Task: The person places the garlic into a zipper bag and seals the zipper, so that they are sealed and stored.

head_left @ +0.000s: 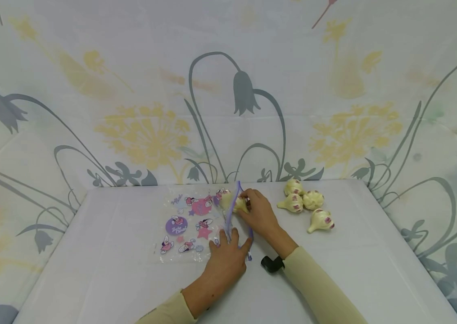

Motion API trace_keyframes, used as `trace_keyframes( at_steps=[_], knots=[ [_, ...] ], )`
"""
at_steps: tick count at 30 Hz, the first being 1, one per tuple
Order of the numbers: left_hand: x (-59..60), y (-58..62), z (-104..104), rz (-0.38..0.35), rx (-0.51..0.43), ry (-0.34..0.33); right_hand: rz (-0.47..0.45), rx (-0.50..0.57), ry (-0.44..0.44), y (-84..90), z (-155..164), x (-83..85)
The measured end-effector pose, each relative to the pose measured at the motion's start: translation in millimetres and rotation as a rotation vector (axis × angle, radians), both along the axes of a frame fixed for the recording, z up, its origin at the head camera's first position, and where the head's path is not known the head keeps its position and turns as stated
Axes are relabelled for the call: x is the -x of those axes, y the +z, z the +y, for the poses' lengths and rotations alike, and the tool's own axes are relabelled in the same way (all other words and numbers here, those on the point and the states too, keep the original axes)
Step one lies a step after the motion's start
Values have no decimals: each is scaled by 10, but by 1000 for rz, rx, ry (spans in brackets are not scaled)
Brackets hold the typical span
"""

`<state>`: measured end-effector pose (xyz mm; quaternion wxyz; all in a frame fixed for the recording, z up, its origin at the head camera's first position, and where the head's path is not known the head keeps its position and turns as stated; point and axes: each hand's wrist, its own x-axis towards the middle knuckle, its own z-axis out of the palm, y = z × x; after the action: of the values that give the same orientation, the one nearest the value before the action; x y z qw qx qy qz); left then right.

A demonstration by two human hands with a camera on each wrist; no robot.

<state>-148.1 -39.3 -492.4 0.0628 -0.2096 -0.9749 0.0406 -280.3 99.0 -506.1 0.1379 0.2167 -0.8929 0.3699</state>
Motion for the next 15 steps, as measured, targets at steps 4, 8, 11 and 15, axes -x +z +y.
trace_keyframes(
  at_steps=[4,8,11,15],
  knots=[
    [-1,-10,5,17,1,0,3,24,19,16,-24,14],
    [-4,-21,3,26,-1,0,-25,49,29,43,-46,20],
    [-4,-30,-2,25,-2,-3,-55,60,33,48,-57,31],
    [-8,-32,-4,34,-3,-10,-86,55,22,54,-67,57]
  ],
)
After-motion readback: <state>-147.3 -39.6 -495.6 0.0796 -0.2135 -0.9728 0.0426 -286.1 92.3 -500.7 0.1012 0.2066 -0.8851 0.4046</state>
